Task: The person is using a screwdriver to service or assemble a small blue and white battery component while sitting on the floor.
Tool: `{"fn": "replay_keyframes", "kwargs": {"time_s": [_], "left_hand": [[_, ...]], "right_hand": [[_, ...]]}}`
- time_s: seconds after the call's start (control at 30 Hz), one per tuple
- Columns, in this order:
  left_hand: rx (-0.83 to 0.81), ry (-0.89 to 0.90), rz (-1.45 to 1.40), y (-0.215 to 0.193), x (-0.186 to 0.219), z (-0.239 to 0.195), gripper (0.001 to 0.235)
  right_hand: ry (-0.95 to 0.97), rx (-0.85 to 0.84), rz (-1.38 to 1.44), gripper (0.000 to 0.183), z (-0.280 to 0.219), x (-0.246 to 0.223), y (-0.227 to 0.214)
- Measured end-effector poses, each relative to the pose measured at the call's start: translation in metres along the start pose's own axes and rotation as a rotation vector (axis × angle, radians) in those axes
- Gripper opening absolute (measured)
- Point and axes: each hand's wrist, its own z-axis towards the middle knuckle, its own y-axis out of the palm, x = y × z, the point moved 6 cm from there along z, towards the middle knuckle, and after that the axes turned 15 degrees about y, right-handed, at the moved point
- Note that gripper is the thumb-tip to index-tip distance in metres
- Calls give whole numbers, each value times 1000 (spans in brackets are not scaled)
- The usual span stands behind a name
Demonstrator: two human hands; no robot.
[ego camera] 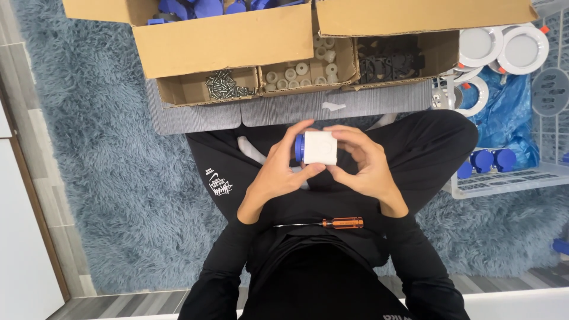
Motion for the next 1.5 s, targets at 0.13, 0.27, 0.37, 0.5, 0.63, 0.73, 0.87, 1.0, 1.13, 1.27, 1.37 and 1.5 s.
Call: {"fn": "replay_keyframes", "kwargs": {"time_s": [0.13, 0.27, 0.37, 0.5, 0.63, 0.73, 0.87, 1.0, 1.13, 1.27, 1.37, 1.5], "left_hand": [[4, 29, 17, -5, 5, -1, 76], [-4, 154, 138, 0, 19, 10, 63], [-7, 177, 227, 4, 24, 13, 62], [-23, 206, 348, 14, 29, 12, 73], [-45, 216, 236, 32, 21, 10, 69], [-111, 204, 180, 43, 12, 8, 65], [-201, 118, 211, 45, 5, 7, 58], [-238, 75, 279, 43, -3, 4, 53], [-280, 41, 290, 41, 1, 2, 49], [-295, 50, 299, 38, 2, -1, 47], [-287, 57, 303, 36, 5, -1, 43], [-291, 60, 316, 33, 7, -2, 39]], "right_hand": [[-50, 47, 9, 56, 3, -4, 2], [-119, 104, -174, 45, -2, -20, 2], [-191, 160, -341, 50, -6, -12, 5], [-238, 280, -568, 66, -15, 1, 1], [-246, 349, -578, 66, -23, 3, -21], [-263, 403, -527, 56, -37, 0, -54], [-60, 537, -410, 67, -66, -3, -128], [-30, 735, -542, 70, -105, -15, -212], [147, 799, -680, 55, -122, -4, -286], [325, 806, -936, 53, -138, 43, -360], [558, 776, -977, 48, -146, 80, -402], [902, 728, -990, 51, -159, 119, -429]]}}
